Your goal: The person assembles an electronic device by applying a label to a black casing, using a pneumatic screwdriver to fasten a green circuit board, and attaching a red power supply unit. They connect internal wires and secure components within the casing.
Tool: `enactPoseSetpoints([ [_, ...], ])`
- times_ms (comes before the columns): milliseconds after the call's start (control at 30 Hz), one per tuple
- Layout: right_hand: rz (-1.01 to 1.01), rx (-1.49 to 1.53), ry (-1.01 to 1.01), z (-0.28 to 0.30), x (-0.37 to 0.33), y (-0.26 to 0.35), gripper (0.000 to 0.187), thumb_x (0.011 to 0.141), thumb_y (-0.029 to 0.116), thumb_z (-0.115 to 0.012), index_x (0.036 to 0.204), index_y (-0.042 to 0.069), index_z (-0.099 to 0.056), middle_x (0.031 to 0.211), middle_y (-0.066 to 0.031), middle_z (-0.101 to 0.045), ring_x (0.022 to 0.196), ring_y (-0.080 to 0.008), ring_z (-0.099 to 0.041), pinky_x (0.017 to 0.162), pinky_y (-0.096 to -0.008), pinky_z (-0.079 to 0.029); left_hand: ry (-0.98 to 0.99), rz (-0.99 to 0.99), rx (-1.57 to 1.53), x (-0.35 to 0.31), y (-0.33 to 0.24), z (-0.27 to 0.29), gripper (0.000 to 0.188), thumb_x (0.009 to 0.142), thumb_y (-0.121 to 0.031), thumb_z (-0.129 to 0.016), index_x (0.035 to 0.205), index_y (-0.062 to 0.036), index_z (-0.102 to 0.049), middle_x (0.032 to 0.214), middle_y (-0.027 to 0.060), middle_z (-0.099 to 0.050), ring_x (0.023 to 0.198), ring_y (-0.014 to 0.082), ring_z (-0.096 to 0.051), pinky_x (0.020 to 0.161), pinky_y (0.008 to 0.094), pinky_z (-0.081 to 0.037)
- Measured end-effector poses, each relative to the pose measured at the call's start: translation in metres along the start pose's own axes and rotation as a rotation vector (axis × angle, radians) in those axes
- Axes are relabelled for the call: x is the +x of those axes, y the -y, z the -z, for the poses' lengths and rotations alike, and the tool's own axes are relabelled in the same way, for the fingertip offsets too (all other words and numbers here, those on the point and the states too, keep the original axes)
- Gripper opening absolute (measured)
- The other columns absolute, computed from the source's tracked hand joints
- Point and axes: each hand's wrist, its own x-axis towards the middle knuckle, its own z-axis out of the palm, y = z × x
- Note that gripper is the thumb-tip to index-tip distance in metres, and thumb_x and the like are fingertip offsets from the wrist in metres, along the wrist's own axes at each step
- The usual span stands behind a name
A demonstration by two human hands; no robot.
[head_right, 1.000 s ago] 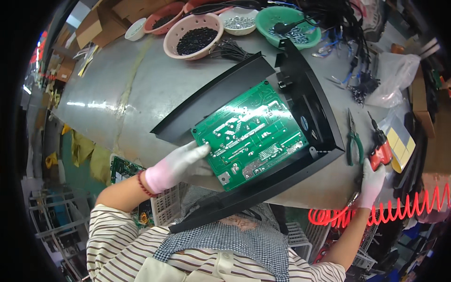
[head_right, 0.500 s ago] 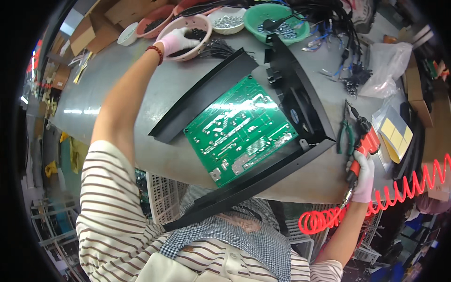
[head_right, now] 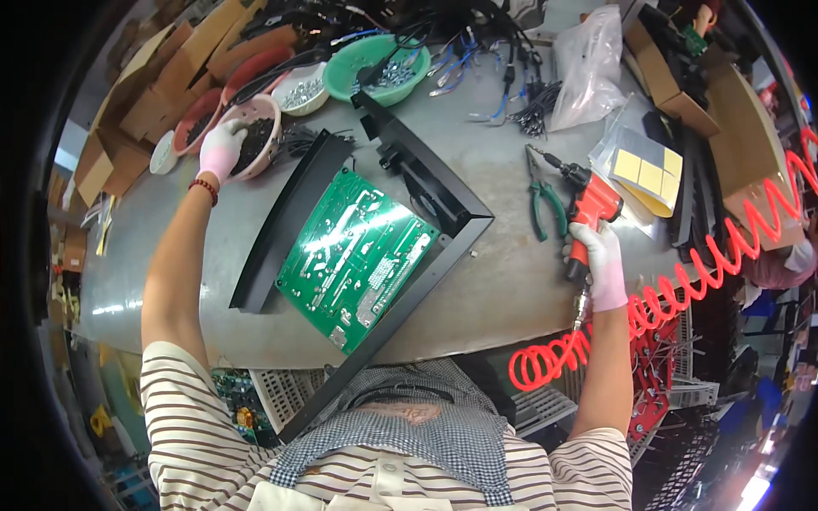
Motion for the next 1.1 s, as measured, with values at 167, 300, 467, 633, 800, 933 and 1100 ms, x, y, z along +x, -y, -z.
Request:
enactPoseSetpoints([
  [167, 0.083, -0.008, -0.06, -0.002, -0.01, 0.001, 0.024, 0.086, 0.012, -0.065, 0.105, 0.004, -0.054, 0.078, -0.0052, -0.061, 0.06, -0.015, -0.062, 0.055, -0.0291, -0.052, 0.054, 0.15, 0.09, 0.0, -0.031, 0.014, 0.03, 0.092, -0.031, -0.06, 0.114, -0.0124, -0.07, 0.11, 0.0159, -0.069, 0.103, 0.0346, -0.065, 0.09, 0.0436, -0.05],
  [300, 0.116, -0.016, -0.066, -0.006, -0.01, 0.0, 0.027, 0.085, 0.012, -0.066, 0.106, 0.003, -0.053, 0.08, -0.0061, -0.061, 0.061, -0.0154, -0.062, 0.056, -0.0294, -0.053, 0.014, 0.158, 0.061, 0.001, -0.022, 0.011, 0.031, 0.095, -0.029, -0.056, 0.118, -0.0102, -0.065, 0.115, 0.0169, -0.066, 0.106, 0.036, -0.063, 0.092, 0.0447, -0.049],
  [467, 0.123, -0.009, -0.034, -0.009, -0.012, 0.005, 0.027, 0.084, 0.011, -0.067, 0.106, 0.002, -0.053, 0.082, -0.0062, -0.061, 0.062, -0.0157, -0.063, 0.057, -0.0293, -0.053, 0.015, 0.448, -1.126, -0.003, -0.014, 0.021, 0.028, 0.102, -0.02, -0.051, 0.124, -0.0026, -0.056, 0.1, 0.0107, -0.068, 0.089, 0.019, -0.067, 0.071, 0.0275, -0.052],
  [633, 0.166, 0.144, -0.007, 0.008, -0.028, -0.007, 0.031, 0.087, 0.011, -0.066, 0.113, 0.005, -0.051, 0.085, -0.0053, -0.061, 0.064, -0.0134, -0.061, 0.058, -0.0262, -0.052, 0.286, 0.492, -1.85, -0.073, -0.109, 0.083, 0.028, 0.101, -0.033, -0.054, 0.106, -0.0052, -0.057, 0.083, 0.0033, -0.061, 0.068, 0.0154, -0.057, 0.056, 0.0254, -0.044],
  [800, 0.294, 0.476, 0.143, -0.001, -0.106, -0.007, 0.056, 0.088, 0.023, -0.066, 0.135, 0.002, -0.044, 0.111, -0.0076, -0.06, 0.076, -0.0118, -0.058, 0.062, -0.0278, -0.047, 0.671, 0.397, -1.817, -0.186, -0.162, 0.146, 0.029, 0.104, -0.036, -0.047, 0.095, -0.0091, -0.051, 0.07, -0.0022, -0.044, 0.054, 0.0081, -0.039, 0.047, 0.0203, -0.03],
  [933, 0.162, 0.442, 0.418, -0.014, -0.158, 0.021, 0.07, 0.086, 0.033, -0.07, 0.137, -0.006, -0.042, 0.1, -0.0197, -0.065, 0.047, -0.0129, -0.05, 0.045, -0.0275, -0.043, 0.746, 0.448, -1.841, -0.229, -0.191, 0.152, 0.024, 0.101, -0.024, -0.055, 0.111, -0.0024, -0.055, 0.09, 0.0065, -0.06, 0.069, 0.0104, -0.055, 0.051, 0.0196, -0.036],
  [1100, 0.096, 0.268, 0.55, -0.058, -0.2, 0.047, 0.082, 0.082, 0.036, -0.075, 0.139, -0.011, -0.04, 0.084, -0.0223, -0.064, 0.043, -0.0154, -0.054, 0.04, -0.0257, -0.045, 0.858, 0.347, -1.971, -0.242, -0.195, 0.136, 0.024, 0.098, -0.015, -0.059, 0.116, 0.0007, -0.057, 0.103, 0.0127, -0.064, 0.078, 0.0125, -0.061, 0.059, 0.0191, -0.044],
])
